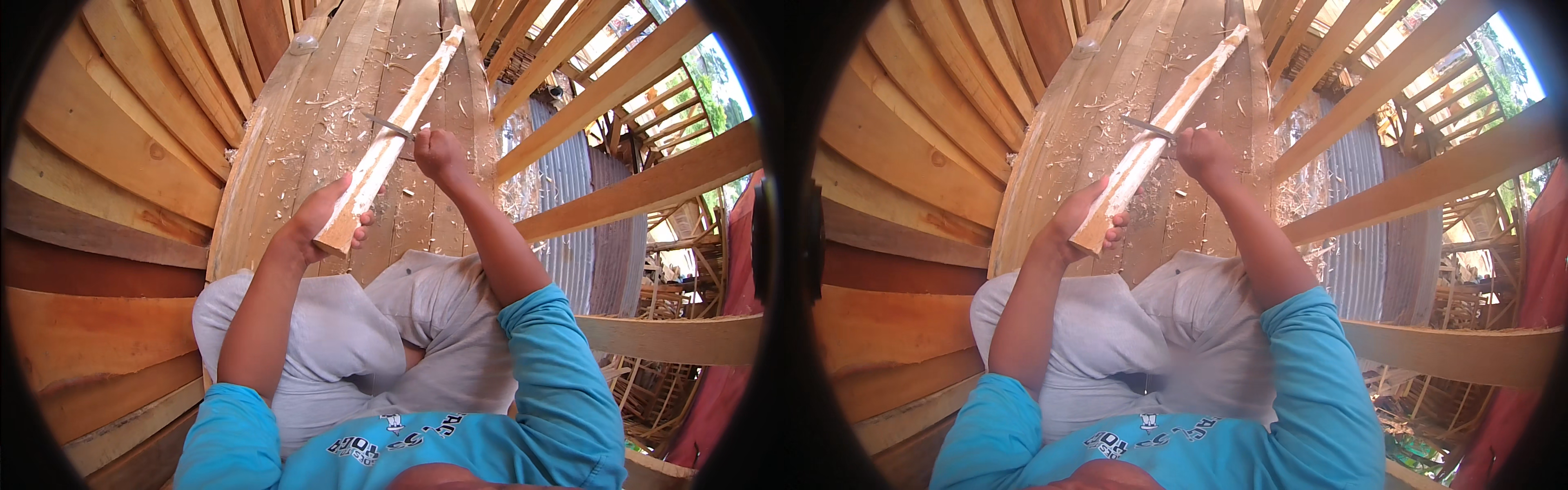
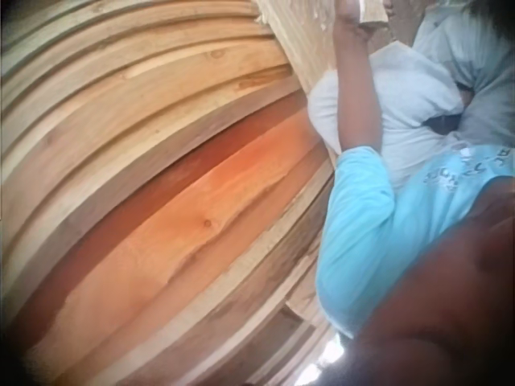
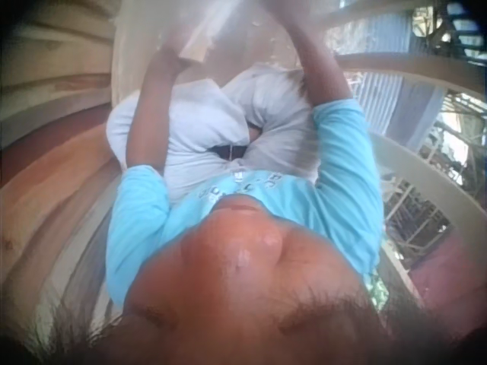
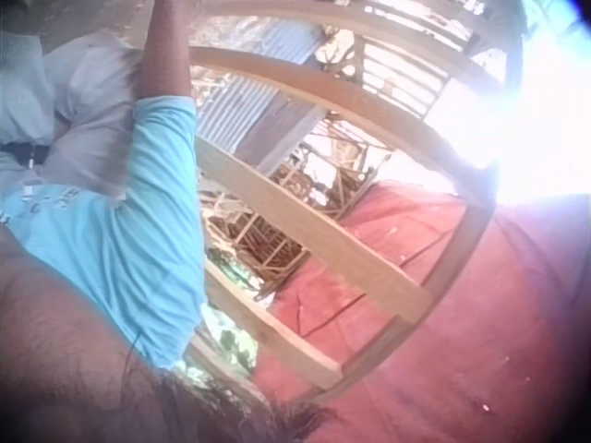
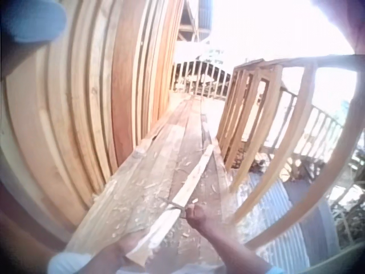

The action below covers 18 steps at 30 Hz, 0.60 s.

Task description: The person carves a long piece of wood using a knife, removing shavings and shaping the surface. They rotate the wood to work on different sides and continue shaving until the piece is smoother.

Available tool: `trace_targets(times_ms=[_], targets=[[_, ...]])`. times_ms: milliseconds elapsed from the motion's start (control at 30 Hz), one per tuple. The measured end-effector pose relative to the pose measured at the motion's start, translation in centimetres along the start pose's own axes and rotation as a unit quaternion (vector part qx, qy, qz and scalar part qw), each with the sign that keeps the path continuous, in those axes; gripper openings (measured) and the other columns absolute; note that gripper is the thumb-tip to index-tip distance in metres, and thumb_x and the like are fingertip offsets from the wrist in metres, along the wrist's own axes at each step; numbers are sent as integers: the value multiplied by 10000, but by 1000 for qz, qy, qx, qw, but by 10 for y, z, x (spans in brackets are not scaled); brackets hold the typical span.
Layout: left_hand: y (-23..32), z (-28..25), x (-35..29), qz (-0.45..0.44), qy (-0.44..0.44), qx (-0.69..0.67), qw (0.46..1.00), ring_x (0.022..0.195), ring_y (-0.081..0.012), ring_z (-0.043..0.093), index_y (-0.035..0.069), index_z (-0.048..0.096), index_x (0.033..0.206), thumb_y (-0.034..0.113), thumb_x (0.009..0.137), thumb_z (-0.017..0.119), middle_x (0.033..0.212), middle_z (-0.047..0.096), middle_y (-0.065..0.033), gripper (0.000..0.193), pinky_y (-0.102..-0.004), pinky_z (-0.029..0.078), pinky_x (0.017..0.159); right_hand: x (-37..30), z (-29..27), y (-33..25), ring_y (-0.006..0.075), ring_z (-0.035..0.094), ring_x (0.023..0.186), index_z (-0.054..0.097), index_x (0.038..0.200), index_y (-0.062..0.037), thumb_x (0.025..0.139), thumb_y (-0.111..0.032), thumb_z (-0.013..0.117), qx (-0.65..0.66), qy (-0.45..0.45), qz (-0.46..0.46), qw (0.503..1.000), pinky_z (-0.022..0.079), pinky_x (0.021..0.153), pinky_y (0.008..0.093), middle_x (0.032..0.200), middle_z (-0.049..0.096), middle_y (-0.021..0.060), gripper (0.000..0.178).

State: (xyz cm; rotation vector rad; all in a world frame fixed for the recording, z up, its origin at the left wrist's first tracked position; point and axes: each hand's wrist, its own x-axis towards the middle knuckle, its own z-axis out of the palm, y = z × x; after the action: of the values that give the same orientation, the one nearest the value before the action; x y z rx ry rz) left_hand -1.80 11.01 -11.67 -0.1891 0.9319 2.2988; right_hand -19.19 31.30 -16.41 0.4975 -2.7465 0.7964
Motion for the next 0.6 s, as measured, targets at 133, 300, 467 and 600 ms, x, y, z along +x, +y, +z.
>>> trace_targets(times_ms=[133, 300, 467, 600], targets=[[-4, 12, -2, 8, 4, -35, 999, 598, -123, 482, 47, 454, 1323, 507, 1033, 273, 768, 502, -37, 573, -258, 448, 543, 1, -12, -15, 479, 631, 828, 686, 771, 36, 915, -334, 342, -1, -29, 48, 998, 495, 820, 526, 837, 650, 295, 525], [-15, 22, -5, 16, 18, 0, 1000, 599, -137, 495, 72, 456, 1324, 511, 1032, 259, 766, 498, -37, 563, -270, 466, 548, 8, -20, -11, 482, 624, 894, 683, 814, 49, 916, -378, 360, 8, -30, 101, 994, 479, 864, 522, 902, 648, 312, 545], [-20, 23, -21, 3, 53, 23, 998, 560, -148, 501, 83, 463, 1316, 530, 1027, 258, 747, 506, -41, 571, -280, 473, 511, 6, -28, -1, 468, 638, 885, 690, 812, 42, 922, -363, 349, 23, -50, 102, 993, 488, 858, 514, 898, 658, 301, 541], [-11, 19, -41, 16, 24, 27, 999, 559, -147, 505, 71, 469, 1306, 542, 1021, 280, 738, 509, -44, 582, -274, 475, 512, -23, -20, -39, 467, 641, 802, 677, 739, 37, 929, -325, 367, 69, -62, 5, 996, 496, 792, 536, 814, 646, 302, 513]])
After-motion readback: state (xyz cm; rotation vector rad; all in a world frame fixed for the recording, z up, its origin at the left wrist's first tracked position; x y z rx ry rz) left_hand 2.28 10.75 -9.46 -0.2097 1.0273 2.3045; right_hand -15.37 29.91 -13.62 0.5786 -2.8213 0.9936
